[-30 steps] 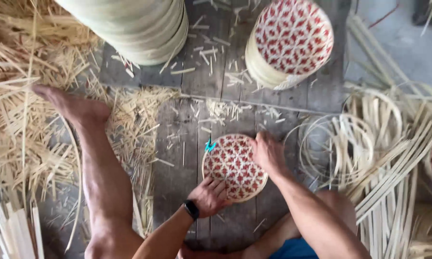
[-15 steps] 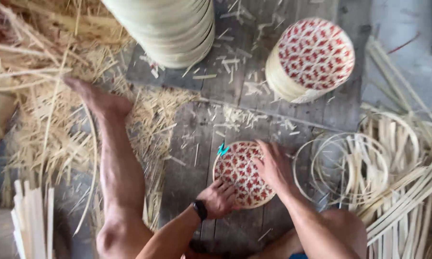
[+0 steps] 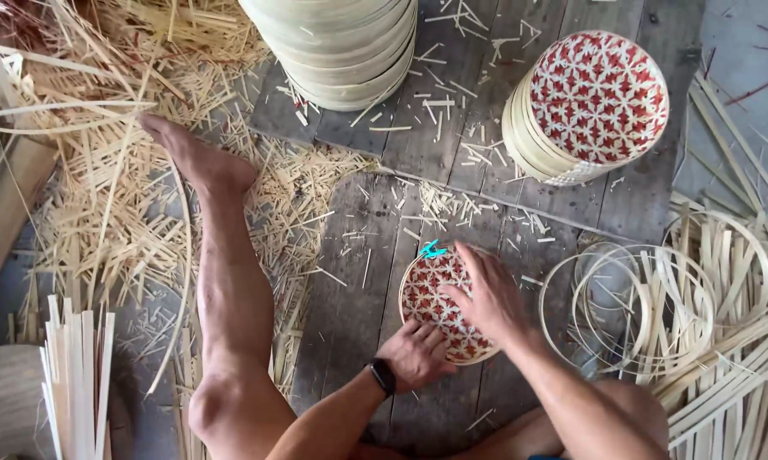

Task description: The person sits on the floor fitting a woven bamboo tray into a circular bamboo rim, pressing the tray edge into the rim ring by hand and working around the circumference. They use a small blue clip to hold the tray to the rim, reposition the assembly, and press the edges to seat the tray.

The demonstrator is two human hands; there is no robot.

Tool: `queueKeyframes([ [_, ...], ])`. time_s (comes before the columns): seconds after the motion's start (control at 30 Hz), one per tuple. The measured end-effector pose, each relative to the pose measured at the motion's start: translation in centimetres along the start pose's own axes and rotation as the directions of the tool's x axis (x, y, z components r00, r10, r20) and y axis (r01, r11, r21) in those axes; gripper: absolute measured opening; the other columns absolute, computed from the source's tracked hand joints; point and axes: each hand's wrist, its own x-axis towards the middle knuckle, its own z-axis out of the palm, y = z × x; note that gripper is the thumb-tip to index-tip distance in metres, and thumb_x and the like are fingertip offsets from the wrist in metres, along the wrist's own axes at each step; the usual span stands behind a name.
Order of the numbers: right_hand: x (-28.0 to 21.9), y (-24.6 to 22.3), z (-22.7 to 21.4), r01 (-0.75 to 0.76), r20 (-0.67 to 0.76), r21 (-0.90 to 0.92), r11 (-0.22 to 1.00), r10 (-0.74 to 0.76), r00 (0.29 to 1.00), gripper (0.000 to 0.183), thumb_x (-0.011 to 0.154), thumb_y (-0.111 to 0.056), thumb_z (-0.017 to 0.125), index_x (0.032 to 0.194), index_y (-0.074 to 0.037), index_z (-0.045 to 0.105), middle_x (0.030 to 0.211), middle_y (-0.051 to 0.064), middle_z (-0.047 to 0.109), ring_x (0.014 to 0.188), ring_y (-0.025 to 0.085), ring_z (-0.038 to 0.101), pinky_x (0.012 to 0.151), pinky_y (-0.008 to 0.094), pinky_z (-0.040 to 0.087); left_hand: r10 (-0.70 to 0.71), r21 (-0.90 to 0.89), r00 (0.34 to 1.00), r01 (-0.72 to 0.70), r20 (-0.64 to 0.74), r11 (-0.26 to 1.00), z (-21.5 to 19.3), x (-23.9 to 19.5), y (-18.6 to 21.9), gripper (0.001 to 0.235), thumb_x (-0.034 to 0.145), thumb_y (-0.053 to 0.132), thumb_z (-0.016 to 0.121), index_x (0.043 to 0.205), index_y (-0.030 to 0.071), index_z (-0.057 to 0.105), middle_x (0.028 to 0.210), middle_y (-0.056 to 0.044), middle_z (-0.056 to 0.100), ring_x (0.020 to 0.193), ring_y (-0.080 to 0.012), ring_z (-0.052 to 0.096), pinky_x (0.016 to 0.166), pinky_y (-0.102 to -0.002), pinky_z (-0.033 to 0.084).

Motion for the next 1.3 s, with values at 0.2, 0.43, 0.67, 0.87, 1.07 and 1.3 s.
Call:
queueKeyframes([
  [0.2, -11.2, -3.3, -0.5, -0.348, 0.467, 0.232, 0.908, 0.210, 0.859, 0.043, 0.095, -0.035, 0.059, 0.122, -0.002, 0.058, 0.108, 0.015, 0.065, 0.099, 0.029, 0.064, 0.094, 0.044, 0.051, -0.009, 0.041, 0.992, 0.014, -0.123, 0.999, 2.5, 0.4, 0.3, 0.033, 0.094, 0.035, 0.056, 0.106, 0.009, 0.071, 0.110, -0.013, 0.068, 0.104, -0.0284, 0.063, 0.089, -0.041, 0.047],
  [0.43, -12.8, -2.2, 1.0, 0.009, 0.376, 0.175, 0.985, -0.075, 0.923, 0.021, 0.084, -0.021, 0.068, 0.092, -0.005, 0.057, 0.093, 0.012, 0.054, 0.093, 0.030, 0.055, 0.087, 0.048, 0.046, 0.197, 0.026, 0.977, -0.195, -0.083, 0.980, -0.7, 0.8, -2.8, 0.023, 0.095, 0.030, 0.063, 0.096, 0.007, 0.067, 0.102, -0.008, 0.063, 0.100, -0.0258, 0.060, 0.090, -0.039, 0.048],
  [0.67, -14.1, -2.5, 3.5, -0.021, 0.407, 0.050, 0.999, -0.001, 0.913, 0.016, 0.071, -0.006, 0.068, 0.080, -0.008, 0.055, 0.089, 0.009, 0.055, 0.089, 0.028, 0.055, 0.081, 0.046, 0.047, 0.185, -0.007, 0.983, -0.185, -0.002, 0.983, 0.2, 1.3, -3.2, 0.024, 0.086, 0.032, 0.067, 0.087, 0.009, 0.063, 0.095, -0.007, 0.060, 0.094, -0.0254, 0.059, 0.085, -0.039, 0.047],
  [0.87, -12.4, -2.0, 1.2, -0.031, 0.384, 0.206, 0.978, -0.052, 0.922, 0.020, 0.074, -0.012, 0.073, 0.087, -0.005, 0.060, 0.094, 0.012, 0.059, 0.095, 0.030, 0.058, 0.083, 0.046, 0.048, 0.259, 0.009, 0.966, -0.259, 0.023, 0.966, -1.0, 1.8, -3.7, 0.032, 0.081, 0.037, 0.068, 0.090, 0.006, 0.064, 0.101, -0.011, 0.064, 0.101, -0.0279, 0.062, 0.093, -0.041, 0.050],
  [1.07, -10.8, -0.2, -3.0, -0.240, 0.445, 0.344, 0.908, 0.068, 0.893, 0.012, 0.075, -0.007, 0.076, 0.087, -0.010, 0.075, 0.091, 0.001, 0.068, 0.095, 0.022, 0.063, 0.090, 0.042, 0.049, 0.287, -0.079, 0.954, -0.294, -0.083, 0.953, -1.4, 1.1, -4.5, 0.035, 0.084, 0.037, 0.078, 0.094, 0.007, 0.062, 0.097, -0.011, 0.067, 0.097, -0.0306, 0.067, 0.091, -0.043, 0.053],
  [1.3, -10.6, 0.5, -2.4, -0.344, 0.473, 0.400, 0.850, 0.130, 0.871, 0.015, 0.073, 0.000, 0.076, 0.083, -0.011, 0.079, 0.088, 0.000, 0.075, 0.089, 0.021, 0.066, 0.088, 0.037, 0.052, 0.207, -0.075, 0.966, -0.220, -0.152, 0.973, -2.4, 0.9, -2.8, 0.032, 0.082, 0.032, 0.075, 0.100, 0.007, 0.066, 0.096, -0.008, 0.068, 0.096, -0.0272, 0.067, 0.093, -0.041, 0.051],
])
